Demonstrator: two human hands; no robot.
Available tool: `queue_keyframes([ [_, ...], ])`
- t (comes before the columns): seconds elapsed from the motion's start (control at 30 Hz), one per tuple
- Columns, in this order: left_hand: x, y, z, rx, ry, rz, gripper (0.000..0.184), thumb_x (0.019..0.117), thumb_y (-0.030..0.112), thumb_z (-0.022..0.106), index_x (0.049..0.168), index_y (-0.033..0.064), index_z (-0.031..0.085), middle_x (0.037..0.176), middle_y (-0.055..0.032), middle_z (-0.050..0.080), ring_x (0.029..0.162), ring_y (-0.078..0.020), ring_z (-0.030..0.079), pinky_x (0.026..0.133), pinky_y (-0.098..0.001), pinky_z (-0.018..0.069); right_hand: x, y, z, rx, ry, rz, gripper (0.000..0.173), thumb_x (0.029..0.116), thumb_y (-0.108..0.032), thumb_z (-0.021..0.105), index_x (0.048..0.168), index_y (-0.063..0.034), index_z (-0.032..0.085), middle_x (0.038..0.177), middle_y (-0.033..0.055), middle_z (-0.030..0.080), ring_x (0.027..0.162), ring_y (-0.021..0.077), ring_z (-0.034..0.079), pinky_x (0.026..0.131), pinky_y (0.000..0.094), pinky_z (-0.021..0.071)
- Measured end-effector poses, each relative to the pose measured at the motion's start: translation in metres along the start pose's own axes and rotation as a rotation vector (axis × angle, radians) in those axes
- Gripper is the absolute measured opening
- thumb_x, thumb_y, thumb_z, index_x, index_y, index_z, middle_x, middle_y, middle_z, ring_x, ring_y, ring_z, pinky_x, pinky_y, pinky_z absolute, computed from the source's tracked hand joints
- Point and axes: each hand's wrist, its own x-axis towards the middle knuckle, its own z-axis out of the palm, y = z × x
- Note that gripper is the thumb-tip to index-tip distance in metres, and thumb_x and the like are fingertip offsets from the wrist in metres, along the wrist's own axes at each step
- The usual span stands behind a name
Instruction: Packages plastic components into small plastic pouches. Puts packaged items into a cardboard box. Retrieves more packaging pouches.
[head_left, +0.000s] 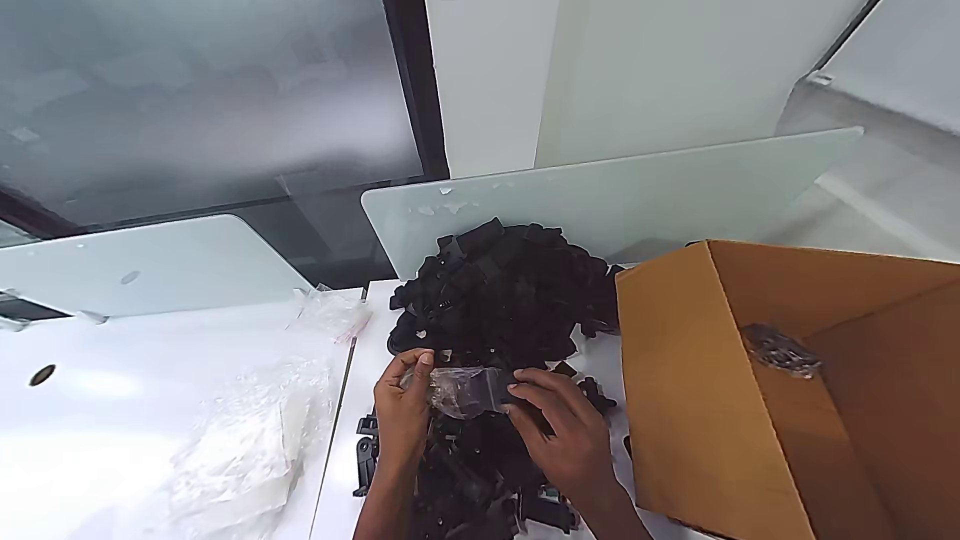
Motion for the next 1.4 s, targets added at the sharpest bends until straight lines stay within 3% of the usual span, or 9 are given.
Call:
queue_keyframes([
  [0.13,0.006,0.002,-0.006,-0.02,0.166,-0.047,0.012,0.1002,0.01,0.06,0.1,0.0021,0.069,0.087,-0.0026,0.068,0.073,-0.0084,0.065,0.066,-0.0237,0.056,0.0,-0.002,-0.003,0.168,0.057,0.147,0.021,0.0967,-0.022,0.07,0.108,-0.0054,0.063,0.124,0.0112,0.07,0.117,0.0125,0.067,0.091,0.0233,0.0593],
  [0.27,0.009,0.001,-0.018,-0.038,0.24,-0.092,0.011,0.1027,0.009,0.057,0.101,0.0011,0.065,0.079,-0.0019,0.063,0.063,-0.0085,0.063,0.058,-0.0247,0.0569,-0.001,-0.007,0.0,0.344,0.119,0.383,0.023,0.0859,-0.014,0.074,0.1,-0.0034,0.06,0.122,0.0113,0.071,0.106,0.0084,0.07,0.08,0.0203,0.061],
  [0.47,-0.005,-0.009,-0.03,-0.058,-0.012,-0.169,0.037,0.0954,0.022,0.068,0.124,-0.0002,0.064,0.099,-0.0088,0.07,0.087,-0.016,0.07,0.075,-0.0324,0.0619,-0.004,-0.022,0.015,0.556,0.07,0.732,0.026,0.0817,-0.007,0.075,0.1,-0.0002,0.058,0.106,0.0105,0.072,0.081,0.0154,0.075,0.069,0.0292,0.0655],
  [0.57,-0.008,-0.004,-0.034,-0.091,-0.016,-0.193,0.034,0.087,0.005,0.075,0.119,-0.0023,0.066,0.094,-0.0098,0.07,0.081,-0.0164,0.07,0.071,-0.0312,0.0621,0.001,-0.023,0.015,0.701,0.168,0.885,0.024,0.0862,0.001,0.072,0.101,-0.0003,0.053,0.093,0.0103,0.072,0.076,0.0224,0.076,0.071,0.0385,0.0676],
  [0.7,-0.003,-0.003,-0.043,-0.104,0.093,-0.155,0.017,0.0922,0.0,0.066,0.109,-0.0021,0.067,0.09,-0.0067,0.07,0.074,-0.0135,0.069,0.066,-0.0284,0.0616,-0.003,-0.004,0.006,0.123,0.033,0.68,0.026,0.0828,-0.024,0.076,0.094,-0.0041,0.063,0.087,0.0025,0.067,0.073,0.0085,0.068,0.064,0.0253,0.0597],
  [0.83,-0.002,-0.003,-0.044,-0.1,0.078,-0.159,0.015,0.0953,0.003,0.063,0.11,-0.0016,0.066,0.089,-0.0073,0.069,0.066,-0.0129,0.067,0.059,-0.027,0.0601,-0.013,0.004,0.013,-0.322,-0.181,0.388,0.026,0.0787,-0.031,0.076,0.087,-0.0067,0.071,0.086,0.0112,0.067,0.077,0.0276,0.067,0.064,0.0447,0.0566],
  [1.0,-0.007,-0.008,-0.036,-0.082,-0.011,-0.139,0.009,0.0943,0.005,0.066,0.102,0.0,0.068,0.085,-0.007,0.069,0.067,-0.0124,0.067,0.059,-0.0257,0.0589,-0.023,0.007,0.037,-0.456,-0.258,0.385,0.026,0.0741,-0.023,0.084,0.085,-0.0047,0.069,0.085,0.0143,0.066,0.081,0.0337,0.068,0.068,0.0479,0.0576],
  [1.1,-0.009,-0.011,-0.036,-0.056,-0.087,-0.1,0.008,0.0943,0.008,0.066,0.1,0.0027,0.069,0.089,-0.0055,0.07,0.078,-0.0125,0.067,0.071,-0.0271,0.0593,-0.023,0.006,0.039,-0.467,-0.277,0.392,0.029,0.0732,-0.023,0.087,0.084,-0.0035,0.069,0.089,0.0164,0.067,0.083,0.0344,0.069,0.068,0.0484,0.0583],
  [1.4,0.004,-0.02,-0.043,-0.172,-0.206,-0.109,0.009,0.0968,0.009,0.064,0.104,0.0039,0.068,0.096,-0.004,0.069,0.084,-0.0113,0.067,0.079,-0.0283,0.0586,-0.016,-0.001,0.025,-0.419,-0.436,0.447,0.041,0.0785,-0.047,0.082,0.086,-0.0075,0.074,0.09,0.0136,0.071,0.088,0.0369,0.068,0.076,0.056,0.0541],
])
